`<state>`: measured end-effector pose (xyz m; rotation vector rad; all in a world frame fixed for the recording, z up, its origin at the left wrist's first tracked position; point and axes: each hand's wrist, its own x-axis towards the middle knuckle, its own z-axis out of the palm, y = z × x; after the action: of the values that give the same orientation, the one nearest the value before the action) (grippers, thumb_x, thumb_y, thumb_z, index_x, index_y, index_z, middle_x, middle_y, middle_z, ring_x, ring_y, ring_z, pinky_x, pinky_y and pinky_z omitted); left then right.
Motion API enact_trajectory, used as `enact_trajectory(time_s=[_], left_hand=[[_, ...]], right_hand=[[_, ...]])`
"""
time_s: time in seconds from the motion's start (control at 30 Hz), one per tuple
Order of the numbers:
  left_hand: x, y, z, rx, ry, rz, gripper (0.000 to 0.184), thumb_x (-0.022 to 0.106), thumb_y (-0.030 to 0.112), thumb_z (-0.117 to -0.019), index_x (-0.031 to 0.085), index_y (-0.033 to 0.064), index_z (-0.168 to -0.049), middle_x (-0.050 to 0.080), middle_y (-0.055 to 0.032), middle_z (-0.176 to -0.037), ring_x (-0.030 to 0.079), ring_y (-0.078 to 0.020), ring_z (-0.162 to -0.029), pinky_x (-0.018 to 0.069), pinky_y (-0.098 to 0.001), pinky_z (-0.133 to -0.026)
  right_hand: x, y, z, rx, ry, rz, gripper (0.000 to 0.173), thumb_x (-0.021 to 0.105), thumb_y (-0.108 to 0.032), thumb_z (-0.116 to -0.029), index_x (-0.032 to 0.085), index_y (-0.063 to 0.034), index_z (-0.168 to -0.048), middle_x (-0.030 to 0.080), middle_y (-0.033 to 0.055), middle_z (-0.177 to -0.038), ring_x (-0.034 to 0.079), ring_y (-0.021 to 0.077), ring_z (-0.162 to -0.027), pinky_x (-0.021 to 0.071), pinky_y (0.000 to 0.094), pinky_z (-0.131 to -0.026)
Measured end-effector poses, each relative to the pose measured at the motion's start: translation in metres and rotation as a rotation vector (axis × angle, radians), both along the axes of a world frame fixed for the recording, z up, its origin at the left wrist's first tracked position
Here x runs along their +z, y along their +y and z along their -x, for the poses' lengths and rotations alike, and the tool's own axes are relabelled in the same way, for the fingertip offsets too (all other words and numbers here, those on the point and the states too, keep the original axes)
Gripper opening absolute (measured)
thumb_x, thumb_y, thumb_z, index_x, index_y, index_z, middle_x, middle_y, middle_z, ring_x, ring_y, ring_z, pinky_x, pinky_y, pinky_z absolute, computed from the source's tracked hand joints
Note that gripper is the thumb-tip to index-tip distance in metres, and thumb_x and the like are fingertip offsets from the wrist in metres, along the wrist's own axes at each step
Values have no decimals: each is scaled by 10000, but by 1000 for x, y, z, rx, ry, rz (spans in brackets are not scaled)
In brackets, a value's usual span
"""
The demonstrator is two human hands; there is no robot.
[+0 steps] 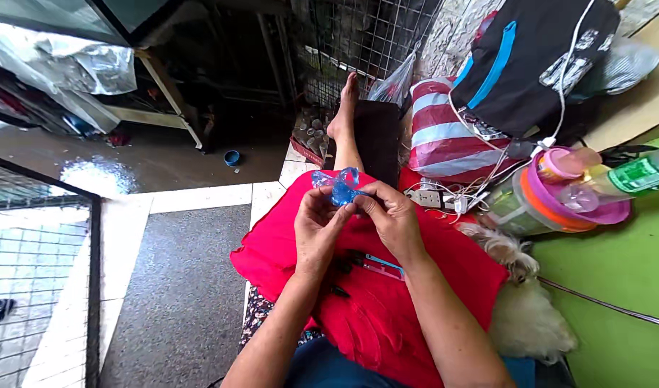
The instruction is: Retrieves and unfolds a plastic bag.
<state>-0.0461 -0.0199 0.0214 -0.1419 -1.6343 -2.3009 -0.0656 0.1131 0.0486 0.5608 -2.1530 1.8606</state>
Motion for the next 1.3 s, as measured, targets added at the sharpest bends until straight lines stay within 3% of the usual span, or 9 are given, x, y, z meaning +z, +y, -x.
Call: enact_trajectory(time_s=[0.37,0.47,0.53,0.63,0.73,0.9,1.13,1.23,1.3], left_hand=[[7,0,-8,49,52,262,326,634,-5,-887,615,-34,-1211,715,4,-981,685,-29,-826,592,-230,-782],[18,-12,-3,31,-100,455,516,672,42,-860,498,-10,-1342,654,-7,-865,635,-25,-697,551,-200,-656],[24,-20,0,11,-169,552,610,708,49,-848,432,11,-1391,641,-3,-820,626,-30,-653,547,-206,-623],[27,-28,2,5,-107,687,661,704,116,-849,421,14,-1437,632,6,-813,604,-33,-647,537,-221,-619],[24,-30,2,12,-30,781,644,644,166,-870,424,-13,-1448,634,-2,-807,599,-35,-650,542,-252,-632],[19,-21,2,14,13,814,529,590,156,-921,460,-79,-1376,623,-23,-812,580,12,-664,516,-184,-649],[16,-19,6,97,141,946,283,569,157,-960,693,-31,-1131,679,-91,-847,613,-9,-713,508,-154,-690],[14,-29,8,139,96,912,279,561,108,-967,699,-78,-1121,699,-158,-887,647,-103,-743,546,-260,-715],[14,-39,11,139,13,783,235,569,99,-974,660,-86,-1087,687,-53,-838,642,-21,-714,558,-229,-697]], right_hand=[[8,8,3,175,-388,123,294,481,-143,-1077,632,-90,-831,604,-41,-668,520,-20,-518,434,121,-473],[9,9,0,-59,-19,-207,133,597,-73,-1017,703,7,-1011,660,70,-910,590,71,-707,506,207,-640],[7,11,2,-73,263,-316,104,669,-5,-934,728,36,-1009,664,156,-1026,650,158,-852,565,259,-746],[7,7,0,37,319,-374,174,693,37,-894,749,43,-1059,672,183,-1061,681,220,-958,586,311,-857],[9,5,-4,78,269,-406,170,701,56,-880,737,80,-1045,686,194,-1004,697,230,-903,592,305,-817],[7,5,-3,2,329,-503,48,661,78,-891,707,74,-902,669,183,-886,699,260,-794,595,344,-705],[8,6,-2,-113,493,-553,50,661,103,-867,684,60,-874,657,172,-871,696,255,-791,595,319,-691],[10,2,-7,-64,533,-489,44,657,95,-876,693,71,-888,673,179,-888,702,255,-811,601,322,-723],[17,-2,-14,-11,537,-400,58,641,99,-891,694,88,-913,694,194,-925,713,249,-854,601,314,-771]])
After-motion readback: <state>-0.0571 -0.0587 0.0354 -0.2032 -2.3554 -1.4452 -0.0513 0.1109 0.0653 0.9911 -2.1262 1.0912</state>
